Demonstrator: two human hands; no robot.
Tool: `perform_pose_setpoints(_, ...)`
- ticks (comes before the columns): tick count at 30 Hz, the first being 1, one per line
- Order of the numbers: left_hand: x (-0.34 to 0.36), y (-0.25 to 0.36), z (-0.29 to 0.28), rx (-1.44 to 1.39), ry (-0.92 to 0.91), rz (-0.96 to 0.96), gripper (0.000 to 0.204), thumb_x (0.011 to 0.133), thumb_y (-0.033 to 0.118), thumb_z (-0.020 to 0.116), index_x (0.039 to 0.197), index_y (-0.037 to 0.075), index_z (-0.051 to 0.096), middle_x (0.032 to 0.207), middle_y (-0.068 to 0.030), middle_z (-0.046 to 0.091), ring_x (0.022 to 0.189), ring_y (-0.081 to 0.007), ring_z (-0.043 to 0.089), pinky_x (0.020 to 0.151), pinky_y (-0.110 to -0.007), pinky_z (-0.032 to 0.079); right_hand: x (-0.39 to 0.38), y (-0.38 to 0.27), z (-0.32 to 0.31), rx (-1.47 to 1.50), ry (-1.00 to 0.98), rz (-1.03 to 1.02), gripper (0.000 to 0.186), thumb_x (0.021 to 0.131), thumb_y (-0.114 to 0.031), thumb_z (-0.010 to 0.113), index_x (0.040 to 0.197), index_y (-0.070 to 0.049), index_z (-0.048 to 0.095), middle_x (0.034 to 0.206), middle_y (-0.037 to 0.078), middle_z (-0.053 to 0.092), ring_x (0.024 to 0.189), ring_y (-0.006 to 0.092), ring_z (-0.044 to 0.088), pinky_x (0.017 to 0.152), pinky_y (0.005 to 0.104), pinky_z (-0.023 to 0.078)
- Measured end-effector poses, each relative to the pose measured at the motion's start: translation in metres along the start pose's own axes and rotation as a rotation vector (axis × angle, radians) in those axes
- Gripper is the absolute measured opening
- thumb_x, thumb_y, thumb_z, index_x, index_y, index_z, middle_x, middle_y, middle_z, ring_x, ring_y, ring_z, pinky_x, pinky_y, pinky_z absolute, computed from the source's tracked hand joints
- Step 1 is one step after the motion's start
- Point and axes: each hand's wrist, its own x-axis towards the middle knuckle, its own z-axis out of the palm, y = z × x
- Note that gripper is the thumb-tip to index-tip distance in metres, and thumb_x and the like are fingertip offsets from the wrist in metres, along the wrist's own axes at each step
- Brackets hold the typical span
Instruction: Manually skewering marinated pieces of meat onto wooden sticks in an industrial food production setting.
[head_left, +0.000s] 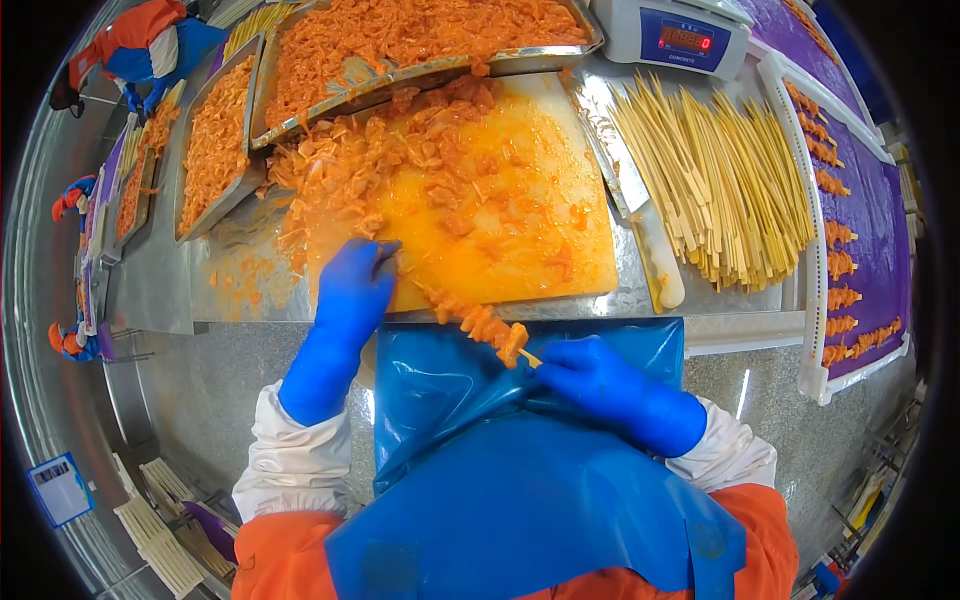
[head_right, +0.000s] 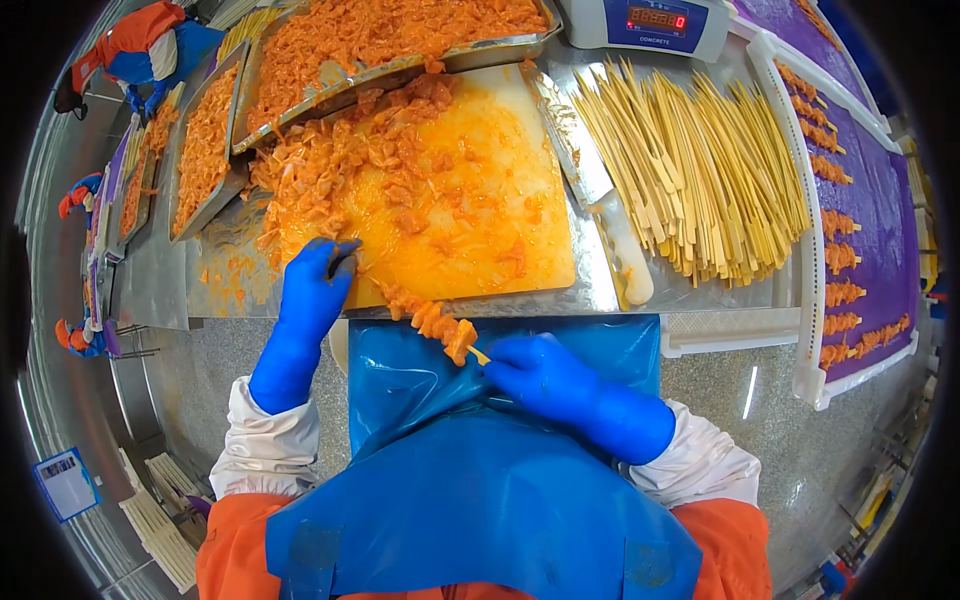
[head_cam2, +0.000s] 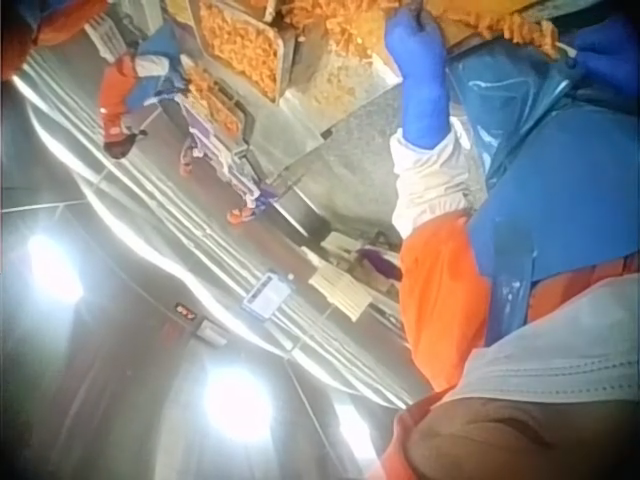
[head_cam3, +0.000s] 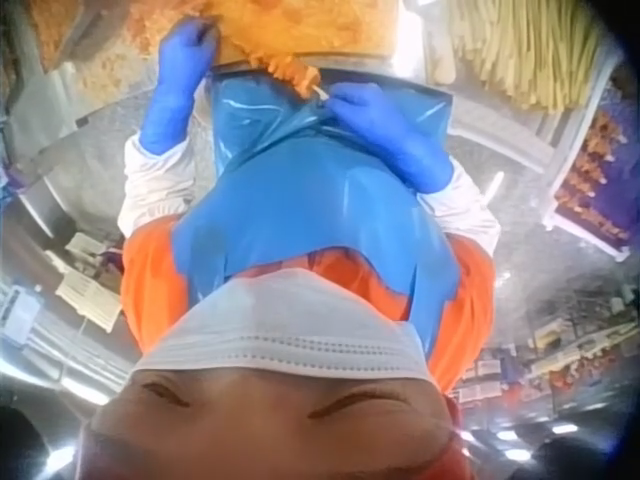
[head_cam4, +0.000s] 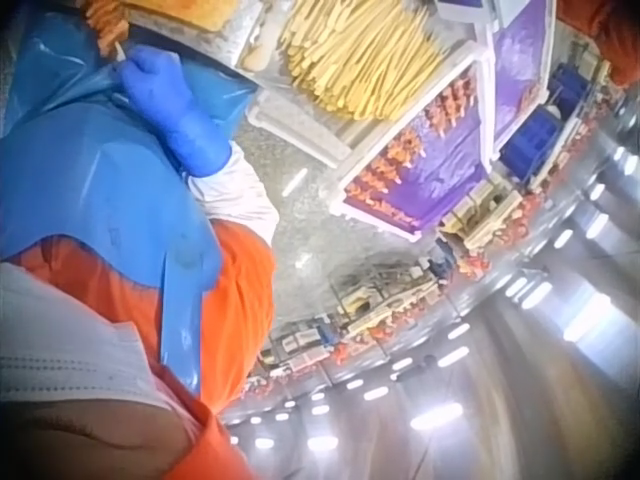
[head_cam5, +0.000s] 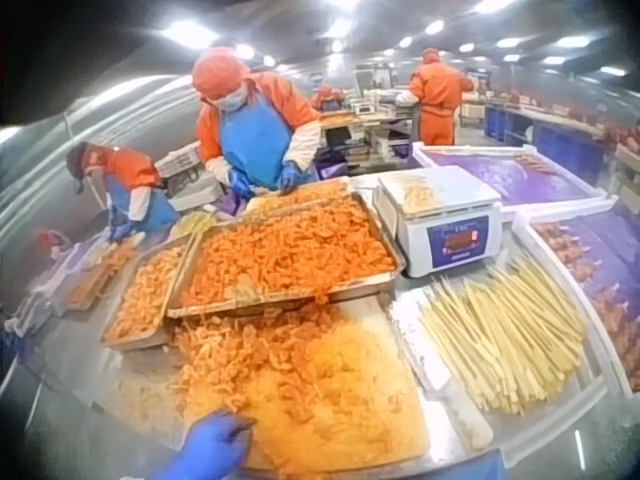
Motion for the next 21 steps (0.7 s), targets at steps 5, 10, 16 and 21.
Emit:
perform_pose_setpoints(5, -0.004, -0.002, 0.002, -0.032, 0.049, 0.021, 0.018, 0.079, 0.001, 0.064, 0.096, 0.002, 0.069, 0.082, -0.0126, 0.060, 0.072, -0.0219, 0.062, 0.064, -0.028, 0.048, 0.010, 0.000, 0.004, 0.077, -0.034, 0.061, 0.022, 0.086, -0.020, 0.059, 0.096, -0.001, 0.064, 0.072, 0.019, 0.060, 0.061, 0.0289, 0.060, 0.057, 0.0373, 0.047)
perform_pose_setpoints(10, -0.005, 0.002, 0.005, -0.066, 0.022, -0.034, 0.020, 0.078, 0.006, 0.062, 0.097, 0.008, 0.068, 0.083, -0.0119, 0.060, 0.076, -0.0280, 0.060, 0.069, -0.034, 0.050, 0.014, -0.006, 0.007, 0.144, -0.002, 0.157, 0.021, 0.087, -0.019, 0.057, 0.097, -0.002, 0.064, 0.071, 0.019, 0.060, 0.060, 0.0248, 0.059, 0.056, 0.0367, 0.046)
perform_pose_setpoints(16, -0.007, 0.005, 0.006, -0.076, 0.042, -0.054, 0.017, 0.079, 0.001, 0.064, 0.095, 0.001, 0.068, 0.083, -0.0120, 0.060, 0.072, -0.0214, 0.061, 0.065, -0.028, 0.049, 0.013, -0.013, 0.007, 0.065, -0.006, 0.129, 0.020, 0.088, -0.019, 0.057, 0.096, -0.002, 0.064, 0.070, 0.019, 0.060, 0.059, 0.0252, 0.059, 0.056, 0.0370, 0.046)
perform_pose_setpoints(21, -0.007, 0.008, 0.010, -0.077, 0.081, -0.014, 0.016, 0.078, 0.002, 0.064, 0.093, 0.001, 0.068, 0.083, -0.0120, 0.060, 0.071, -0.0220, 0.061, 0.064, -0.029, 0.049, 0.012, -0.018, 0.012, 0.034, 0.029, 0.135, 0.020, 0.088, -0.020, 0.057, 0.092, -0.001, 0.063, 0.071, 0.021, 0.060, 0.062, 0.0312, 0.061, 0.057, 0.0395, 0.046)
